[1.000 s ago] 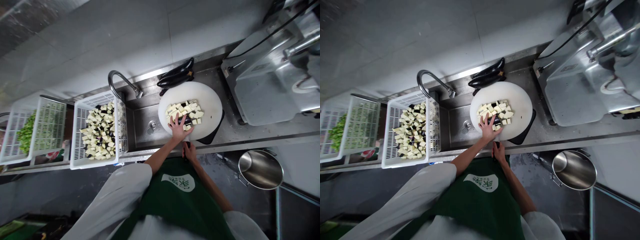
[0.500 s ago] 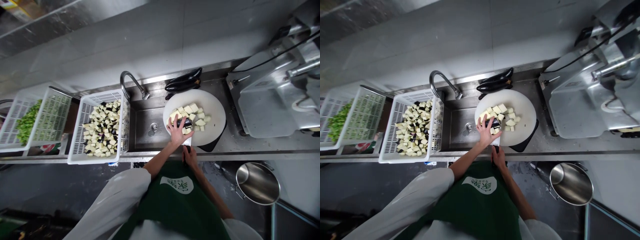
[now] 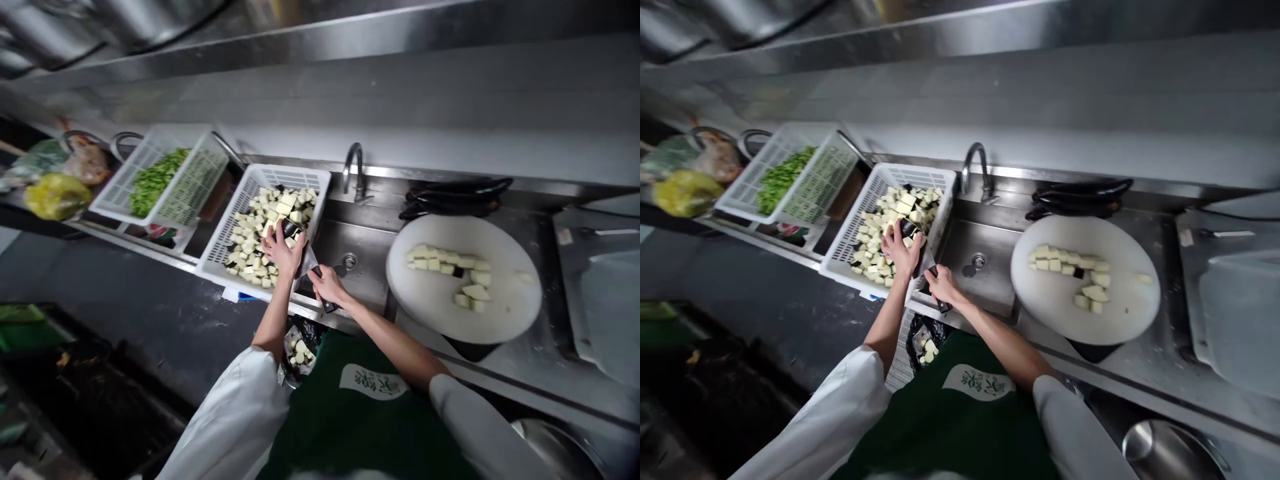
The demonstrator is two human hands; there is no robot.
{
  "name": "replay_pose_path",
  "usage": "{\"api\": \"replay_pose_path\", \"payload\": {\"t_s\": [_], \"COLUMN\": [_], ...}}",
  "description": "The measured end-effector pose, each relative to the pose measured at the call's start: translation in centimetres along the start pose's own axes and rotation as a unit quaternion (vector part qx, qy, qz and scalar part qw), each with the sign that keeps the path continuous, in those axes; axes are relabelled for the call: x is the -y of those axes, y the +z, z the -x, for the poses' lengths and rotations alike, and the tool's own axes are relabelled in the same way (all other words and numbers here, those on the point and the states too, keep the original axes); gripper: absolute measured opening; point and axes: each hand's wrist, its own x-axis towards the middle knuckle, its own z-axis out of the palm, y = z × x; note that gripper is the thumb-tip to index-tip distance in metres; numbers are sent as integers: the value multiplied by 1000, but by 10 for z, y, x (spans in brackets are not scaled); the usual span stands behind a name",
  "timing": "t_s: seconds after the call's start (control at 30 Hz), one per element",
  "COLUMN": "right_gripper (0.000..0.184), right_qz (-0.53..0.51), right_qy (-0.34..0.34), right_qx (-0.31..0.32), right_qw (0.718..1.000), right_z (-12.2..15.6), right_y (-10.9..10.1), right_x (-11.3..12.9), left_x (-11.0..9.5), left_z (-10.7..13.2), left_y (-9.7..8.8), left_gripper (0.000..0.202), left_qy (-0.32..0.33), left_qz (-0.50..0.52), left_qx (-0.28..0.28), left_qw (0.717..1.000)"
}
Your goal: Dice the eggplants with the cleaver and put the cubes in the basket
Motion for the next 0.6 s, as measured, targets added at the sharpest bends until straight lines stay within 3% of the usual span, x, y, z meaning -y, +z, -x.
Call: {"api": "replay_pose_path", "payload": {"t_s": [0.1, 0.2, 0.27, 0.37, 0.47, 0.6], "right_gripper": [34, 38, 44, 53, 55, 50], "right_qz": [43, 41, 27, -10, -63, -87], "right_qy": [45, 70, 73, 69, 42, -18], "right_qx": [-10, -41, -65, -97, -116, -177], "right_qw": [998, 996, 995, 993, 990, 980], "right_z": [-14, -3, 12, 37, 70, 132], "right_y": [14, -4, -24, -48, -67, -98], "right_x": [7, -4, -11, -13, -14, -30], "left_x": [48, 80, 91, 97, 94, 73], "left_z": [-36, -52, -57, -68, -80, -74], "left_y": [17, 39, 50, 56, 50, 40], "left_gripper": [64, 64, 64, 63, 60, 54], "left_qy": [-67, -57, -35, -55, -75, 9], "left_qz": [-14, -45, -56, -24, 59, 215], "left_qx": [46, 98, 104, 81, 15, -96], "left_qw": [997, 993, 992, 995, 995, 972]}}
